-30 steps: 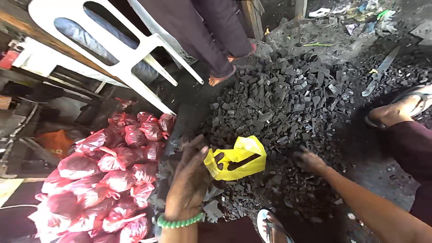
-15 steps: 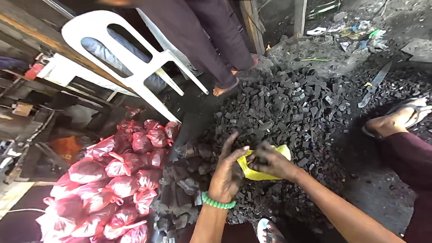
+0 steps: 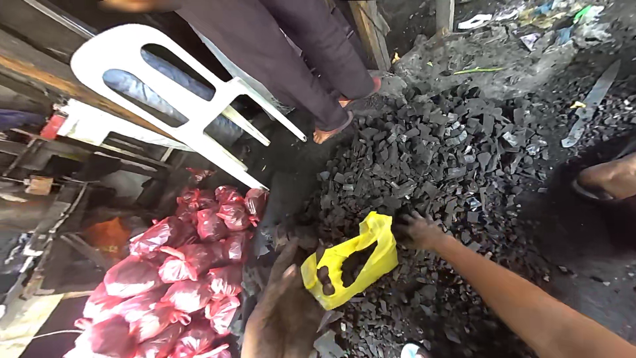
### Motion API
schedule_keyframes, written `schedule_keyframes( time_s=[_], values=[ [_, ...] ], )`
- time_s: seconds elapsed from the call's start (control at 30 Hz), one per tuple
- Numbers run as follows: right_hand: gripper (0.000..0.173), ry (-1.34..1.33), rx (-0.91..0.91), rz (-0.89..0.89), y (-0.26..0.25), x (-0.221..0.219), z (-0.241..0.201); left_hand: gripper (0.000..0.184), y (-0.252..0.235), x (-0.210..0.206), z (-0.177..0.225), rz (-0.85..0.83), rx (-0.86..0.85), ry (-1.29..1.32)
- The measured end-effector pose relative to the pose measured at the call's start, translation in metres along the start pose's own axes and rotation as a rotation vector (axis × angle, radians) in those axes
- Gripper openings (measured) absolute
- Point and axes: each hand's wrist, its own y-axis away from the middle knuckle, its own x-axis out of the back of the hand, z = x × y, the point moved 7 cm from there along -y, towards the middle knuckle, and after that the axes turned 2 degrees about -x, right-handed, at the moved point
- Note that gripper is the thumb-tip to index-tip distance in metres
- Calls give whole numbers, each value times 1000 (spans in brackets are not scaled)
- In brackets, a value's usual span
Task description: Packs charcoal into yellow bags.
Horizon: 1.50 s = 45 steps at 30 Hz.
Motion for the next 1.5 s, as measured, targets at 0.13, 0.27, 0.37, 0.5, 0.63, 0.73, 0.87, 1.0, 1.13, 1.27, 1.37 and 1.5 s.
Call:
schedule_keyframes(
  time_s=[0.13,0.27,0.37,0.5,0.63,0.73,0.87,1.0,1.13,1.27,1.37,1.5],
  values=[
    [87,128,-75,-122,19,-54,9,38,1,4,3,32,-12,-30],
    [70,150,-55,-188,40,-57,18,36,2,7,8,21,-31,-36],
    [71,180,-116,-268,34,-52,16,38,2,7,9,25,-30,-42],
    [80,193,-156,-290,34,-58,17,35,1,9,5,46,-23,-16],
    [50,200,-22,-269,64,-62,18,35,-4,4,-4,27,3,-9],
    [49,185,-24,-258,85,-58,25,32,-7,-3,-11,-36,24,4],
    [53,-113,-226,-112,95,-22,39,42,-5,-15,-22,-112,61,-93],
    [43,-1120,-262,366,111,36,38,43,-4,-29,-34,-126,96,-171],
    [40,-1812,196,355,122,82,-27,45,-6,-41,-49,-148,152,-193],
    [38,-1181,400,122,101,72,-90,44,-7,-49,-54,-141,171,-194],
    [56,-291,193,-175,82,38,-104,40,-7,-48,-57,-95,178,-178],
    [33,-605,273,-44,92,72,-85,40,-10,-34,-55,-59,176,-108]
  ],
)
